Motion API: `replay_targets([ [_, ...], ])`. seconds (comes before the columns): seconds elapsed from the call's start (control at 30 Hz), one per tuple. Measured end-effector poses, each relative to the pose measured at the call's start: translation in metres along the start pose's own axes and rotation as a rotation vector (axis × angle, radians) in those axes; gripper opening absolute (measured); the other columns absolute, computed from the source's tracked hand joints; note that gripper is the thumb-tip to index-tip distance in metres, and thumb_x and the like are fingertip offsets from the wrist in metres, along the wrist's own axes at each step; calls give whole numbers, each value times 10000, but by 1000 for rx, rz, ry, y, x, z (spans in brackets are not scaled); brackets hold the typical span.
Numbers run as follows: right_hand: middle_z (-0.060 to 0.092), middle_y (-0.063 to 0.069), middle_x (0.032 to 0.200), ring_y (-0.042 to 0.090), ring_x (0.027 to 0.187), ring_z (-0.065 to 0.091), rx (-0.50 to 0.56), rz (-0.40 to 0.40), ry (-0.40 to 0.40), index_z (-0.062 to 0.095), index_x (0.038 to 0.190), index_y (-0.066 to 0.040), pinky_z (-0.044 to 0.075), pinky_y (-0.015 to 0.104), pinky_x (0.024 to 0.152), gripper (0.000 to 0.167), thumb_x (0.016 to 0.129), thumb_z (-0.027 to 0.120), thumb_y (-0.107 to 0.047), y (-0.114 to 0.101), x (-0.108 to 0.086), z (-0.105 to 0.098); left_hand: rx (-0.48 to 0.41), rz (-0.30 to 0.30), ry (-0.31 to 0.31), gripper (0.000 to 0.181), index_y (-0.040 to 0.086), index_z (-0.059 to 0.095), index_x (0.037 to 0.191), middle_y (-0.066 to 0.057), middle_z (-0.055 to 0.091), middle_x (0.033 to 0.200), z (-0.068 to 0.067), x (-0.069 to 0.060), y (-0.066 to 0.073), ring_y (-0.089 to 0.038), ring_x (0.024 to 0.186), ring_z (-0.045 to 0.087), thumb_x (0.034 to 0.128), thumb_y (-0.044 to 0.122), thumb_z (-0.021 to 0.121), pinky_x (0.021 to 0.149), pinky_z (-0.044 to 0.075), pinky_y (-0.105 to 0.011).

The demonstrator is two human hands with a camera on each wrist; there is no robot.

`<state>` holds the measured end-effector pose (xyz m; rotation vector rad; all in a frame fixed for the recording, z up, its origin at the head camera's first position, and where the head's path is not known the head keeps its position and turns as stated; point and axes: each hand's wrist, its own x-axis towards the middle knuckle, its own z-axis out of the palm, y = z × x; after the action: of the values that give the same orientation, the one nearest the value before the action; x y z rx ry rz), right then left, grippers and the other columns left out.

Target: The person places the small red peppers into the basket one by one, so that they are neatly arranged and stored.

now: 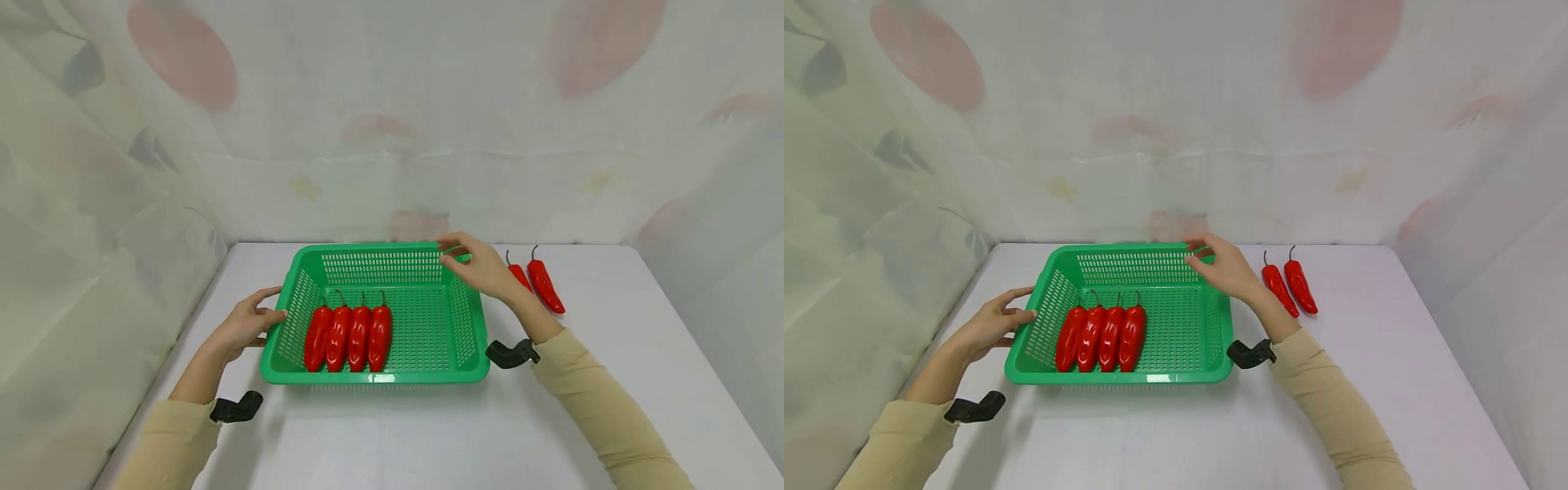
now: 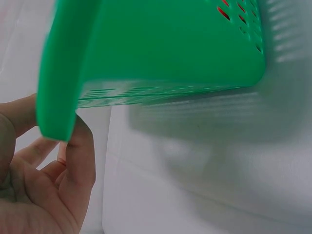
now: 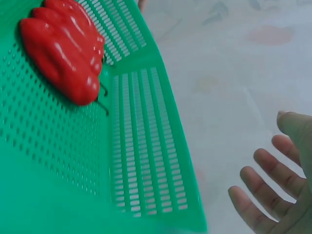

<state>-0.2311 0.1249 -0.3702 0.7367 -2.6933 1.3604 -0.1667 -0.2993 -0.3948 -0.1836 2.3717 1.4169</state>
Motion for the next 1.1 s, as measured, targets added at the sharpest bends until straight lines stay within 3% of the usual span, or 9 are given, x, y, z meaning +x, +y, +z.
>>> replay_targets([
  [0.3,565,110,1223,266,1102,549,29,32,128,471,1304,-128,460,453,908,416,923,559,-269,31,-9,-21,-2,-4,-4,685,201,151,1484,-216,530,1149,-1,0,1,-222,870,625,929,252,549,782,527,-437],
  [0.53,541,68,1261,247,1133,519,85,149,199,460,1317,-162,417,453,941,425,926,544,-303,58,-17,-38,1,-5,3,683,204,154,1484,-224,528,1174,-1,0,-1,-218,863,632,929,254,549,768,533,-427],
  [0.8,499,81,1310,266,1172,480,61,214,269,421,1347,-138,412,475,952,464,936,510,-335,87,-25,-55,6,-3,12,673,198,165,1482,-216,540,1152,0,0,1,-214,852,629,930,243,548,746,541,-406],
  [1.1,416,127,1390,327,1249,411,18,347,298,295,1433,-153,410,527,948,574,941,457,-401,115,-38,-69,3,-5,12,674,195,170,1482,-204,551,1123,0,0,1,-211,851,629,927,239,551,740,541,-404],
])
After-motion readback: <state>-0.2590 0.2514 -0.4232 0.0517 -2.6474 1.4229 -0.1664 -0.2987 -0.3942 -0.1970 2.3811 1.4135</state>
